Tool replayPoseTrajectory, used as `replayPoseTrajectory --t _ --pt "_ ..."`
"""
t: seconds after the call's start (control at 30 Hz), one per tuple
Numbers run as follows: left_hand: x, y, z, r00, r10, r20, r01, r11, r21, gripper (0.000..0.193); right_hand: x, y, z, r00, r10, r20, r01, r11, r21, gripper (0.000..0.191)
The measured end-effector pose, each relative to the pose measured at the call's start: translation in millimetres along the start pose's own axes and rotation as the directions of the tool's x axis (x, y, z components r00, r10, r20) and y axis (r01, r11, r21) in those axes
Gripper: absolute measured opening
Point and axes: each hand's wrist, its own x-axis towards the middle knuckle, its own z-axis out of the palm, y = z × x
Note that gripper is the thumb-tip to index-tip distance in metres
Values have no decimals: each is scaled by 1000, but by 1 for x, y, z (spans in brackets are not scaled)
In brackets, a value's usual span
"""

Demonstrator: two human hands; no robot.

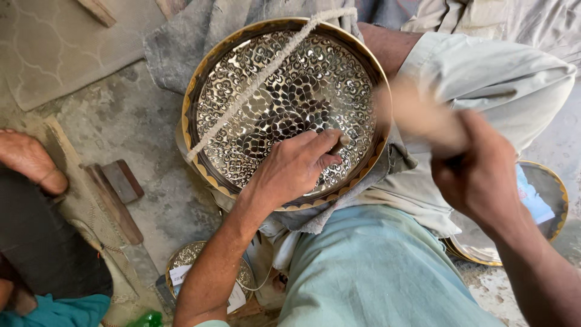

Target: The person sits on the floor and uses a wooden mallet and a small metal punch to hammer a decorative pattern into a brass tray. They repeatedly strike the punch to create a textured surface across the tray.

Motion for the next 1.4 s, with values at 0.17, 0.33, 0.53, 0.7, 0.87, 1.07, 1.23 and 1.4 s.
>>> replayPoseTrajectory --t 0.17,0.33,0.53,0.7,0.87,1.07,1.23,1.4 --pt "0 4 -3 1000 21 -16 -21 1000 -15 37 -4 -3 -6 991 115 -66 -87 940 329 33" --pt "2 12 -12 1000 23 -19 -23 1000 -11 31 -13 -6 -5 925 380 -28 -341 859 383 30" --pt "-1 25 -22 1000 -3 -23 3 1000 -13 32 -31 -15 -10 945 326 -19 -276 830 484 28" --pt "-7 30 -22 999 -49 11 50 998 -47 36 -41 -15 -14 975 221 -5 -215 953 216 34" --pt "-18 35 -22 999 -42 -1 42 998 -46 30 -51 -15 -19 997 28 -71 -28 1000 9 39" --pt "-38 49 -16 996 -45 -72 42 998 -44 27 -70 -21 -22 986 73 -149 -58 993 105 39" --pt "-92 66 -1 832 -169 -528 -70 913 -402 25 -103 19 -24 965 218 -148 -191 966 176 48" --pt "-180 80 21 460 -490 -740 -220 745 -630 26 -128 72 16 863 504 -29 -479 836 266 51"
